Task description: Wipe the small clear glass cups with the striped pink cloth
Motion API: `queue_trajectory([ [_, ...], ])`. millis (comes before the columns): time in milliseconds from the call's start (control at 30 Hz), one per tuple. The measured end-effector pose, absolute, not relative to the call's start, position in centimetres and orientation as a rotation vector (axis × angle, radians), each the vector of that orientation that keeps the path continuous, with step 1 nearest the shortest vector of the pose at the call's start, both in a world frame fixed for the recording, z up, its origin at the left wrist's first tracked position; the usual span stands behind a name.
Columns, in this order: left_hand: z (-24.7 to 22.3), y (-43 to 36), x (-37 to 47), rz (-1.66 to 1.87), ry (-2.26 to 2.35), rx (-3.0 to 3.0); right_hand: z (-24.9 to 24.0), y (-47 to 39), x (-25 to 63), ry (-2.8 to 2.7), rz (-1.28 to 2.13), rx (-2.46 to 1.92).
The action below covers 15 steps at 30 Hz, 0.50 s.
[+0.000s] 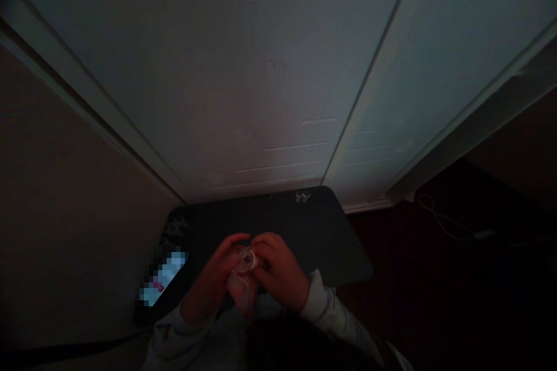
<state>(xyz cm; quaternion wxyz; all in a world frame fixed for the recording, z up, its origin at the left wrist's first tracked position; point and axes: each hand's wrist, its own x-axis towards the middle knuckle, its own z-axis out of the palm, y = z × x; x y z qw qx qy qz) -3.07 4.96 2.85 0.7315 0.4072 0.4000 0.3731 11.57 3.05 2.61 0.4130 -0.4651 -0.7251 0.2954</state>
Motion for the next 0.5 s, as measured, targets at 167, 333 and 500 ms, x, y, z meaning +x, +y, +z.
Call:
queue_trajectory([
  [167,3.1,4.6,-3.8,0.831,0.866,0.886,2.8,2.7,10.6,-1.774,0.799,-1.157],
  [333,2.9,4.3,-4.5,0.820,0.870,0.871,2.5,2.2,9.8,-1.723,0.837,-1.147],
  [500,2.9,4.2,-5.0,0.800,0.813,0.847,2.3,1.9,9.2,-1.706,0.753,-1.124],
])
